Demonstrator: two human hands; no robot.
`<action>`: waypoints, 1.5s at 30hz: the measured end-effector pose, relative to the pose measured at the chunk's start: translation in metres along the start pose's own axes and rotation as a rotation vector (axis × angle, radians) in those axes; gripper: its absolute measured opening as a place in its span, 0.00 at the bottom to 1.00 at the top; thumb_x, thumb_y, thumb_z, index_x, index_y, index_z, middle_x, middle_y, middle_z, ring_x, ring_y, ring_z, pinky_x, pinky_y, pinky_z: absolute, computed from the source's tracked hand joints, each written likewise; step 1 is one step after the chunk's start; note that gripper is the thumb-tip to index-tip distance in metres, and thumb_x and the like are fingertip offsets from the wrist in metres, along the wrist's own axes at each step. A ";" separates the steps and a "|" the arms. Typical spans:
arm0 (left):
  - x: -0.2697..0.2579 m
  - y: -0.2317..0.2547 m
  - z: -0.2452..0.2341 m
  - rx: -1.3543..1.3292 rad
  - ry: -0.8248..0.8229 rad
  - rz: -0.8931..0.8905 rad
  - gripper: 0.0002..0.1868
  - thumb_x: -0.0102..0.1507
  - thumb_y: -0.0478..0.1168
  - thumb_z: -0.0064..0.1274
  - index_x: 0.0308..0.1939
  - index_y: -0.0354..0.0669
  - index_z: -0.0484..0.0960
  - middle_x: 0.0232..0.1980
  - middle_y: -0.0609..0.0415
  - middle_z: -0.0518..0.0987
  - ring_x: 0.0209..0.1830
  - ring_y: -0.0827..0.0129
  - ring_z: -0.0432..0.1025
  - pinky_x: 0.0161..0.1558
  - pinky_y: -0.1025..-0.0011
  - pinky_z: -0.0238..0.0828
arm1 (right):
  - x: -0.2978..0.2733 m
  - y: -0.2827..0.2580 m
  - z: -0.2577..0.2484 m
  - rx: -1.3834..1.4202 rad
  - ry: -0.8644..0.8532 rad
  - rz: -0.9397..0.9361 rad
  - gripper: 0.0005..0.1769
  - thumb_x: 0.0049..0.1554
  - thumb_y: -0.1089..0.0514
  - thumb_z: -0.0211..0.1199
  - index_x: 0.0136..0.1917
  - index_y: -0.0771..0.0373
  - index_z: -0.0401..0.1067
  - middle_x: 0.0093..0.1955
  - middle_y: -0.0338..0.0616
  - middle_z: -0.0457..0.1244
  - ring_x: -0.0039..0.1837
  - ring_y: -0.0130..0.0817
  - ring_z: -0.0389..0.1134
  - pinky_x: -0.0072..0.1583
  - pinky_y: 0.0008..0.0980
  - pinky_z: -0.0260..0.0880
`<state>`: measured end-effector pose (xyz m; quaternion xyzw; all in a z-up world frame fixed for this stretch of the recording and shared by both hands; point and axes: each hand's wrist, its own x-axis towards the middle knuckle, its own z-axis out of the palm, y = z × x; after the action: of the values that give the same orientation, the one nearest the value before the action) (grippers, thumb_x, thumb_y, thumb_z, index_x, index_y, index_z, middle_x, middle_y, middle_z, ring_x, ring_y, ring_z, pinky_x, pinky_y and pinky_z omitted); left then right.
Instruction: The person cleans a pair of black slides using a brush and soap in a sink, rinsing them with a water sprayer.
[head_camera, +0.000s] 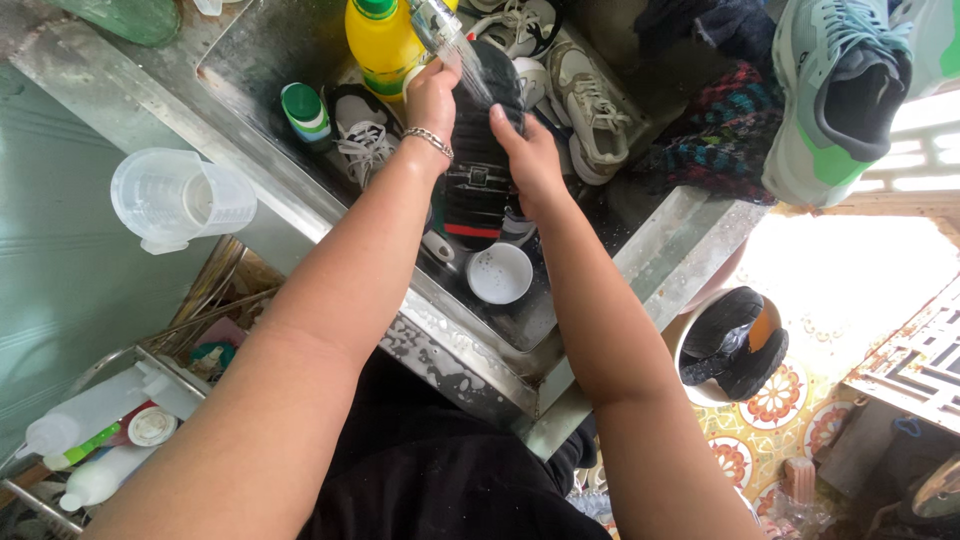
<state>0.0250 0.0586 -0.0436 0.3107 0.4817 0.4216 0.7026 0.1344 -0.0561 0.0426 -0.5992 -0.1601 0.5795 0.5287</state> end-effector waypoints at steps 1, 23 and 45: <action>0.005 -0.005 0.003 -0.034 -0.019 0.028 0.22 0.66 0.47 0.54 0.58 0.35 0.84 0.56 0.52 0.82 0.57 0.68 0.71 0.61 0.70 0.63 | 0.002 -0.001 0.000 0.047 -0.007 -0.023 0.20 0.63 0.51 0.65 0.61 0.67 0.72 0.53 0.42 0.70 0.51 0.29 0.71 0.54 0.31 0.73; 0.002 0.000 0.006 0.300 0.200 -0.091 0.28 0.60 0.56 0.61 0.27 0.27 0.80 0.31 0.51 0.76 0.33 0.67 0.66 0.37 0.66 0.65 | 0.052 0.010 -0.014 0.558 -0.105 -0.344 0.19 0.68 0.59 0.56 0.69 0.66 0.61 0.66 0.46 0.63 0.68 0.38 0.64 0.71 0.45 0.67; -0.018 0.019 0.017 -0.206 0.050 -0.247 0.22 0.58 0.47 0.61 0.46 0.30 0.85 0.47 0.46 0.85 0.45 0.62 0.78 0.49 0.66 0.75 | 0.069 -0.001 -0.037 0.631 -0.053 -0.371 0.19 0.67 0.56 0.55 0.69 0.62 0.62 0.64 0.47 0.65 0.64 0.41 0.69 0.66 0.47 0.73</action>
<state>0.0320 0.0505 -0.0141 0.1649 0.4878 0.3868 0.7650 0.1862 -0.0165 -0.0012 -0.3523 -0.0932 0.5097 0.7793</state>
